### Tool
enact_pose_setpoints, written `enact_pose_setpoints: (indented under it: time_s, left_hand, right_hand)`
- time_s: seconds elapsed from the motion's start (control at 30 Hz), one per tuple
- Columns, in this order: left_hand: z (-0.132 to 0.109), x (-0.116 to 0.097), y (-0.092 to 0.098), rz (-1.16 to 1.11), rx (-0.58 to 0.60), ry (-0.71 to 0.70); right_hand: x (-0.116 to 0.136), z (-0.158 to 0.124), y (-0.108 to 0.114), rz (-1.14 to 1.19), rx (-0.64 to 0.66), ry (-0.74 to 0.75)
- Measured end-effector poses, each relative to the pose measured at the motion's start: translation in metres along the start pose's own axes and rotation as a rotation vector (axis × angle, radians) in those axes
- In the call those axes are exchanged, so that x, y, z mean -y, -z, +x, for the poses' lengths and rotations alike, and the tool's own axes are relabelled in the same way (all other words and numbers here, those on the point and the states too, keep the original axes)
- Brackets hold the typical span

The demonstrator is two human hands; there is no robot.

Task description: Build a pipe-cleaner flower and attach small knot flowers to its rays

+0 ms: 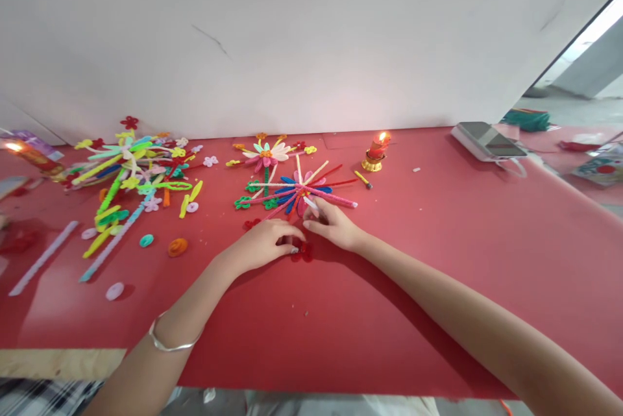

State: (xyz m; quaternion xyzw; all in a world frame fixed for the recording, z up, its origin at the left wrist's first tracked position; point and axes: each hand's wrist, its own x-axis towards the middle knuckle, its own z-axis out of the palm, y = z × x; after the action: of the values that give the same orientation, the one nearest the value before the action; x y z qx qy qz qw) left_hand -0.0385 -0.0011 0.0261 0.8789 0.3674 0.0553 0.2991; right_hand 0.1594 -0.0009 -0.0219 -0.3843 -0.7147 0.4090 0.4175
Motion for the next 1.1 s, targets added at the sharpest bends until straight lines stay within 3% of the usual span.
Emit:
enact_pose_setpoints:
  time_s: [0.17, 0.57, 0.73, 0.87, 1.0, 1.1]
  left_hand:
    - [0.0, 0.0, 0.0, 0.004, 0.012, -0.005]
    - [-0.001, 0.002, -0.002, 0.034, -0.044, -0.01]
    - [0.001, 0.004, -0.002, 0.048, -0.042, -0.011]
    - [0.002, 0.004, -0.002, 0.054, -0.039, -0.007]
    - [0.001, 0.003, -0.001, 0.04, -0.033, -0.027]
    - [0.0, 0.002, 0.0, 0.029, -0.029, -0.043]
  right_hand:
    - [0.004, 0.002, 0.002, 0.22, -0.033, -0.02]
    - [0.002, 0.003, 0.003, 0.203, -0.02, -0.036]
    - [0.004, -0.003, -0.001, 0.022, -0.301, 0.014]
    - [0.005, 0.0, 0.014, -0.172, -0.432, -0.006]
    - [-0.004, 0.006, 0.046, -0.559, -0.474, 0.016]
    - [-0.015, 0.008, 0.062, -0.723, -0.411, -0.002]
